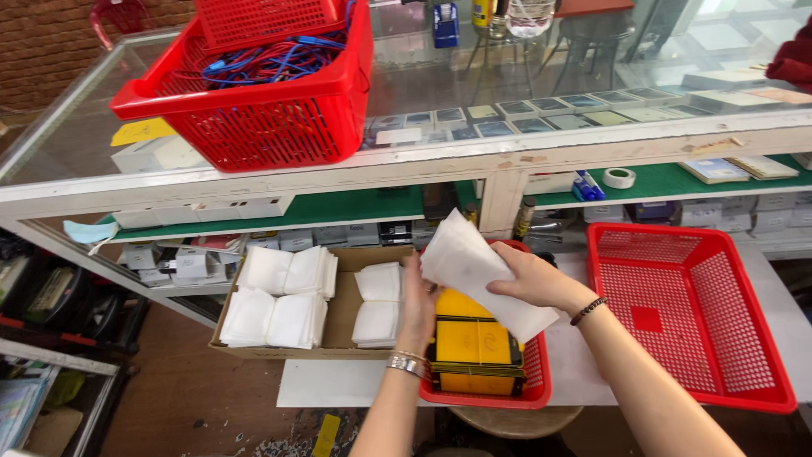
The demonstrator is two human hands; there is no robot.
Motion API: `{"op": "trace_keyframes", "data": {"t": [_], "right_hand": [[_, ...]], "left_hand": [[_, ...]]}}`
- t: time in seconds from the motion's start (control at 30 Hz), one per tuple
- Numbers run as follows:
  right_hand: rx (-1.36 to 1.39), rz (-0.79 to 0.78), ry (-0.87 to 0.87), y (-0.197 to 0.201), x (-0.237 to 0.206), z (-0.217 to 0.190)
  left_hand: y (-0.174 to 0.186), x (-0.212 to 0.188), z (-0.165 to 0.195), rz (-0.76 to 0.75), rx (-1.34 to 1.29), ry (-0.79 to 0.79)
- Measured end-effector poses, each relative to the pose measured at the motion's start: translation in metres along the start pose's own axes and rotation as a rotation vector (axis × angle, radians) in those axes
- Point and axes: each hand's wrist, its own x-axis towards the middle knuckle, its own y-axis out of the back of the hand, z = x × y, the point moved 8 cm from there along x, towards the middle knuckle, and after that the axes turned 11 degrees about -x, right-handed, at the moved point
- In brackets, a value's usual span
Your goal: The person arranges yellow pouches in a red basket, stacks white paper sheets into a cardboard box, and moves the box aside. They then coil red and blue cables one at a time from a large basket and place the coiled cables into an adjacent empty basket.
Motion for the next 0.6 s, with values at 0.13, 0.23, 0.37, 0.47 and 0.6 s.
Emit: {"op": "trace_keyframes", "data": {"t": [0.13,0.23,0.37,0.47,0.6], "right_hand": [[-0.426,-0.024,0.159,-0.011,-0.005,-0.004],[-0.607,0.035,0.144,-0.021,-0.011,-0.008],[-0.702,0.143,0.093,-0.018,-0.022,-0.015],[-0.777,0.132,0.102,-0.023,-0.031,-0.022],[-0.800,0.166,0.026,-0.025,-0.043,-0.019]], "left_hand": [[0.024,0.006,0.005,0.048,0.128,0.006],[0.029,0.007,-0.006,0.052,0.316,0.024],[0.021,0.002,-0.014,0.058,0.407,-0.063],[0.015,-0.005,-0.012,0.069,0.516,-0.136],[0.006,-0.015,-0.006,0.041,0.562,-0.247]]}}
